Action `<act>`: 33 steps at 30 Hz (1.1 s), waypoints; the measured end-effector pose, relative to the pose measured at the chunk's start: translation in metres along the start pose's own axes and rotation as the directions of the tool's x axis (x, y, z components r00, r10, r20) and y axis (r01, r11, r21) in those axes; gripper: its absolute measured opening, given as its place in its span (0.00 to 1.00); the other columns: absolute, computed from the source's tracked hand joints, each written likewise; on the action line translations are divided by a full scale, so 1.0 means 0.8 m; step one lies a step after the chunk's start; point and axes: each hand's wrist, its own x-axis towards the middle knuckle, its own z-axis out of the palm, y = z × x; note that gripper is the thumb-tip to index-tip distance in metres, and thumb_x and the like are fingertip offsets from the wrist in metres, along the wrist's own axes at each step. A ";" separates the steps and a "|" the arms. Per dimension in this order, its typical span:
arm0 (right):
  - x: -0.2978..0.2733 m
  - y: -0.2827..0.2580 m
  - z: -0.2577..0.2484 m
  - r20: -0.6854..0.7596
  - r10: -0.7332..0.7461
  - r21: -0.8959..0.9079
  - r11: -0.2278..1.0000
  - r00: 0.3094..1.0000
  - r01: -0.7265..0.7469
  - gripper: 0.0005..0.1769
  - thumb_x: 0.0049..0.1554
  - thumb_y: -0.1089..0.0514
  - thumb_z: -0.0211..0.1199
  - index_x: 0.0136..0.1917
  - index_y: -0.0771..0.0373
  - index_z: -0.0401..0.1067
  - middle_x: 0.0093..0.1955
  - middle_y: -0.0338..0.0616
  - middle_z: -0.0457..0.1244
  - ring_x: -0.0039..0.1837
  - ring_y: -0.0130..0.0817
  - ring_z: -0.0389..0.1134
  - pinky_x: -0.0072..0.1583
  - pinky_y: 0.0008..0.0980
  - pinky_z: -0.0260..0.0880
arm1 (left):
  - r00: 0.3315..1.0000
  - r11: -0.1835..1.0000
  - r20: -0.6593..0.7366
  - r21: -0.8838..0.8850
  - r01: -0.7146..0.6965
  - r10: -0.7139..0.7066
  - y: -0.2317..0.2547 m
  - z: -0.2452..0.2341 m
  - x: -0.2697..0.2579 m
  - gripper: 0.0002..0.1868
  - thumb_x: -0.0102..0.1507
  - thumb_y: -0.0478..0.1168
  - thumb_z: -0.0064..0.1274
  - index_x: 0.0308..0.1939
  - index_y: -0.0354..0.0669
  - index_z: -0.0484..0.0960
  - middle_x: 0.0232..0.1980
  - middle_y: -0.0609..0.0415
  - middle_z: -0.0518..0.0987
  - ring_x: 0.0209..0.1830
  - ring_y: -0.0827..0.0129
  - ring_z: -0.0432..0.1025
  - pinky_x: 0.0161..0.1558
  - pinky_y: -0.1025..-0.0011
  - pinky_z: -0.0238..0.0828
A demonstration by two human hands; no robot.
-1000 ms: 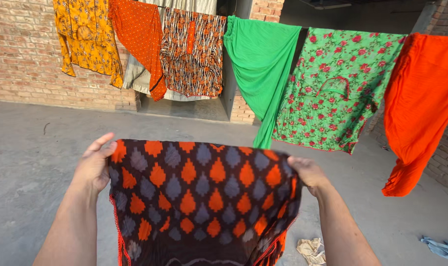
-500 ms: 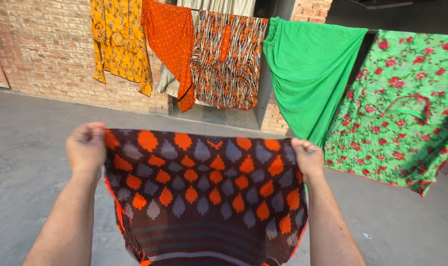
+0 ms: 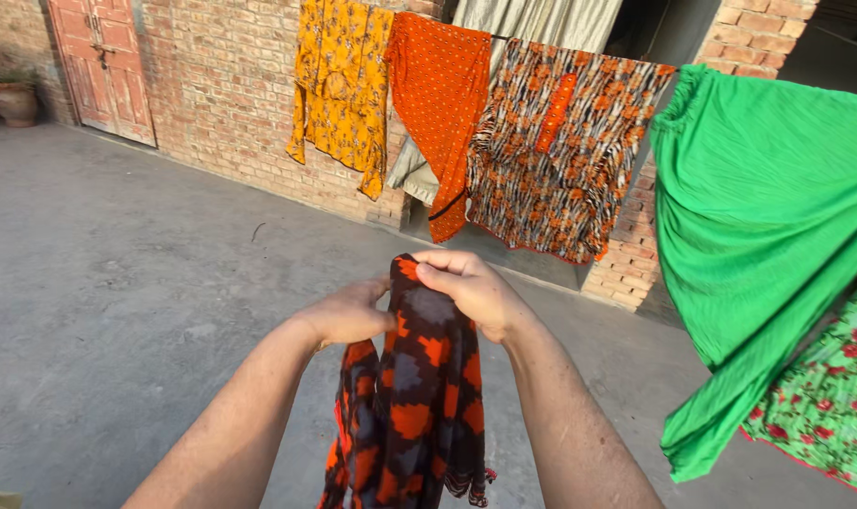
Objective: The person hangs laundry by taking garments out of a bucket one by one, unfolding them by hand, and draping them over a clothesline.
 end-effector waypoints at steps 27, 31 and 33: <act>0.410 0.197 0.054 -0.508 -0.017 -0.040 0.999 0.861 -0.004 0.14 0.58 0.55 0.60 0.54 0.61 0.80 0.46 0.35 0.71 0.46 0.23 0.66 0.50 0.31 0.65 | 0.750 0.858 -0.662 -0.378 -0.347 0.012 -0.281 -0.472 0.138 0.10 0.70 0.39 0.54 0.35 0.43 0.76 0.30 0.66 0.73 0.28 0.84 0.61 0.32 0.79 0.61; 0.481 0.200 0.055 -0.616 -0.470 -0.045 0.822 0.632 0.568 0.14 0.64 0.53 0.56 0.58 0.61 0.75 0.53 0.42 0.70 0.53 0.24 0.70 0.59 0.30 0.69 | 0.658 0.969 -0.718 0.091 -0.232 0.225 -0.337 -0.527 0.140 0.08 0.67 0.41 0.58 0.38 0.40 0.80 0.33 0.57 0.79 0.32 0.73 0.71 0.38 0.71 0.68; 0.514 0.220 0.055 -0.072 0.044 -0.792 0.605 0.996 -0.083 0.15 0.64 0.47 0.61 0.53 0.61 0.78 0.44 0.50 0.71 0.46 0.38 0.68 0.55 0.36 0.71 | 0.597 0.942 -0.751 0.335 -0.022 0.281 -0.365 -0.521 0.143 0.09 0.66 0.42 0.60 0.39 0.39 0.81 0.33 0.50 0.81 0.32 0.64 0.75 0.39 0.65 0.70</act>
